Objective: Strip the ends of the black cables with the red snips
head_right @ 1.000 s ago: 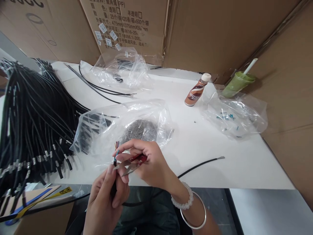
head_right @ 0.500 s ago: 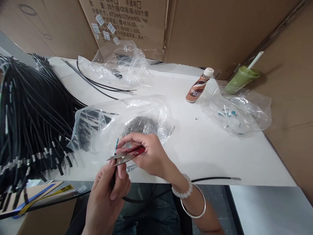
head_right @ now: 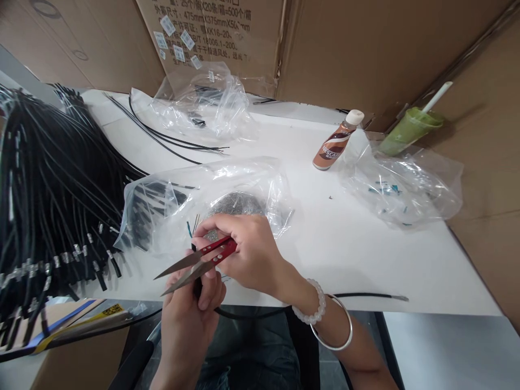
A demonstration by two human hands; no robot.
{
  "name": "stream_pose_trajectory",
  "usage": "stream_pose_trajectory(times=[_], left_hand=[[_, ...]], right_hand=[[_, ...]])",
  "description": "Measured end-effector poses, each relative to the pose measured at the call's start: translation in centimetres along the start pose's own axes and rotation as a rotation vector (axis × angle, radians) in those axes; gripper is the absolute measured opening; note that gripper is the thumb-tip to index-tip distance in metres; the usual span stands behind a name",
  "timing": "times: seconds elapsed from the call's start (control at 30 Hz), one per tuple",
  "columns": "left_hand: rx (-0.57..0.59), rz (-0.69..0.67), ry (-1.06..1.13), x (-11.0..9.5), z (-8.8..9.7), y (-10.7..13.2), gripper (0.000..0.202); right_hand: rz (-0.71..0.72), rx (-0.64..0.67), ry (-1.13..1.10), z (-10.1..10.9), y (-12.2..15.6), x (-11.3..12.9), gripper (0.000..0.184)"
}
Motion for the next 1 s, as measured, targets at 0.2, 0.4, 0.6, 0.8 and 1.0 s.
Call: stream_pose_trajectory(times=[0.2,0.4,0.6,0.8,1.0], left_hand=[[-0.062,0.014,-0.066,0.6,0.3,-0.2,0.047],[-0.078,0.005,-0.102,0.7,0.7,-0.3,0.037],[0.089,-0.011,0.033,-0.1,0.2,-0.1,0.019],[0.207,0.065,0.128,-0.7,0.9,-0.6,0.02],[0.315,0.077,0.256,-0.9,1.5,-0.8,0.02]], right_hand=[[0.192,-0.037,0.236,-0.3,0.1,0.5,0.004],[0.19,0.054,0.103,-0.1,0.0,0.2,0.004],[0.006,-0.02,-0.146,0.2,-0.1,-0.7,0.012],[0.014,-0.015,-0.227,1.5,0.1,-0.7,0.025],[0.274,0.025,0.283,2.9,-0.4,0.1,0.025]])
Point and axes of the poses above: each hand's wrist, its own y-axis away from the middle knuckle, its own z-axis out of the back of the hand, x = y × z, the point moved 1 cm from there along -y, towards the middle knuckle, and after that the axes turned 7 degrees about -y, right-handed, at the moved point
